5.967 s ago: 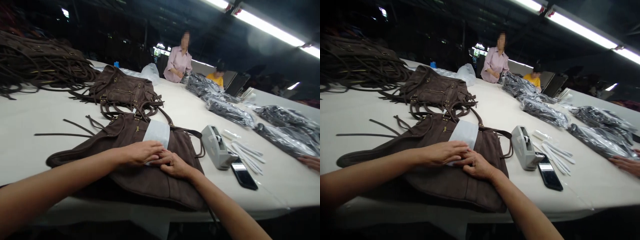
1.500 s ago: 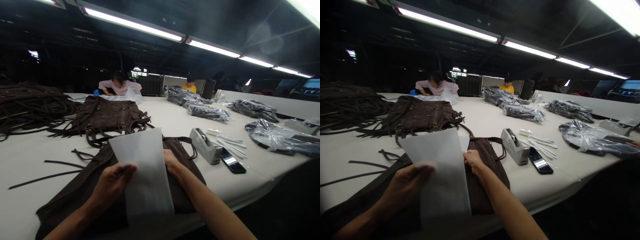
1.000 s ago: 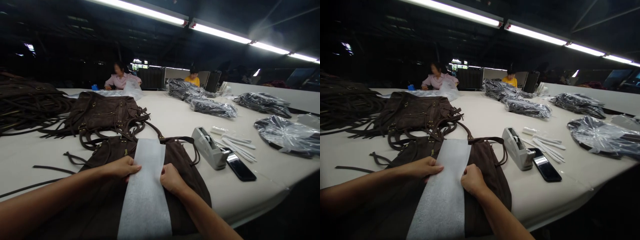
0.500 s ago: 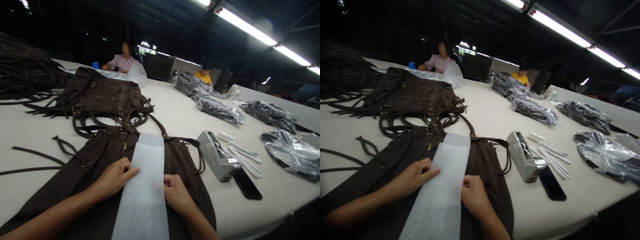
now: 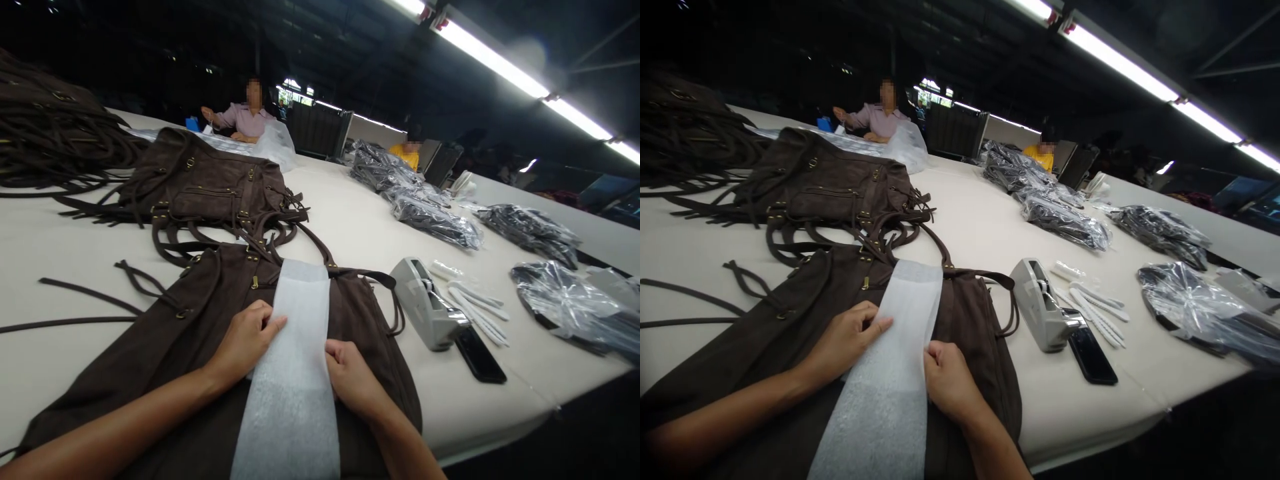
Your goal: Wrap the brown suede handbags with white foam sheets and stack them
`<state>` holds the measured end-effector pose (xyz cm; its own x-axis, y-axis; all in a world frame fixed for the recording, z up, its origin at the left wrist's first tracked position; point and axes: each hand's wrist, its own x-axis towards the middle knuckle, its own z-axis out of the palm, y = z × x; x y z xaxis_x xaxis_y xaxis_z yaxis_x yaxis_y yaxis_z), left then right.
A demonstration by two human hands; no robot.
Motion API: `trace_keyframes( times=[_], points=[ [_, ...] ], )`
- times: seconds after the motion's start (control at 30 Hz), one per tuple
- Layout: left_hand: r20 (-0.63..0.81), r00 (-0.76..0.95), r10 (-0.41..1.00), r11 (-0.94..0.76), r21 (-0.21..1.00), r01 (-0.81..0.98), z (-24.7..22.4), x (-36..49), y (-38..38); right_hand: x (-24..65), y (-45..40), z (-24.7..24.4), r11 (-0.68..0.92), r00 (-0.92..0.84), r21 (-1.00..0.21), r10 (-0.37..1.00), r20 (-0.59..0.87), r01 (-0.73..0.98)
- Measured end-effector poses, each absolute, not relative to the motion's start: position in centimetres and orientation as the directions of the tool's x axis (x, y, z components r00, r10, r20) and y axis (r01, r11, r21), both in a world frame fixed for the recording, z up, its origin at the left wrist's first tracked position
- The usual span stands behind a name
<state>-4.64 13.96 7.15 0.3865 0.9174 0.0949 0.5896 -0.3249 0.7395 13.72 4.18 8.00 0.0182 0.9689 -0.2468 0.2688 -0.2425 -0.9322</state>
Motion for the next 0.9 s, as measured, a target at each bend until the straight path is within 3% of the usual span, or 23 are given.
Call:
trace_keyframes(
  times=[0.1, 0.17, 0.23, 0.3, 0.4, 0.5, 0.57, 0.63, 0.77, 0.9],
  points=[
    [0.135, 0.371, 0.919, -0.354, 0.697, 0.624, 6.9, -4.4, 14.1, 13.8, 3.8, 7.6, -0.317, 0.064, -0.891, 0.947, -0.314, 0.324],
    [0.157, 0.381, 0.911, -0.382, 0.668, 0.639, 6.9, -4.2, 14.2, 14.0, 3.4, 7.9, -0.314, 0.132, -0.833, 0.949, -0.286, 0.455],
    [0.17, 0.401, 0.9, -0.409, 0.647, 0.643, 6.9, -4.1, 14.3, 14.3, 3.1, 8.9, -0.288, 0.201, -0.72, 0.957, -0.207, 0.631],
    [0.177, 0.429, 0.886, -0.436, 0.633, 0.64, 6.9, -4.1, 14.3, 14.4, 2.7, 10.7, -0.227, 0.261, -0.59, 0.965, -0.029, 0.775],
    [0.186, 0.467, 0.864, -0.475, 0.61, 0.635, 6.8, -4.1, 14.4, 13.6, 2.7, 13.8, 0.022, 0.157, -0.477, 0.93, 0.333, 0.879],
    [0.19, 0.495, 0.848, -0.504, 0.583, 0.638, 6.8, -4.2, 14.5, 12.2, 4.2, 15.0, 0.398, -0.194, -0.385, 0.861, 0.471, 0.833],
    [0.184, 0.506, 0.843, -0.512, 0.562, 0.65, 6.8, -4.2, 14.5, 11.6, 5.6, 13.6, 0.512, -0.362, -0.308, 0.826, 0.431, 0.802],
    [0.172, 0.507, 0.845, -0.513, 0.531, 0.675, 6.9, -4.3, 14.5, 11.4, 6.7, 11.0, 0.489, -0.406, -0.247, 0.856, 0.319, 0.837],
    [0.164, 0.491, 0.856, -0.509, 0.441, 0.739, 7.3, -4.3, 14.2, 11.8, 6.8, 6.6, 0.332, -0.317, -0.208, 0.943, 0.102, 0.92],
    [0.247, 0.434, 0.866, -0.498, 0.356, 0.791, 8.1, -4.5, 14.0, 11.6, 6.3, 6.2, 0.284, -0.273, -0.21, 0.959, 0.081, 0.935]
  ],
)
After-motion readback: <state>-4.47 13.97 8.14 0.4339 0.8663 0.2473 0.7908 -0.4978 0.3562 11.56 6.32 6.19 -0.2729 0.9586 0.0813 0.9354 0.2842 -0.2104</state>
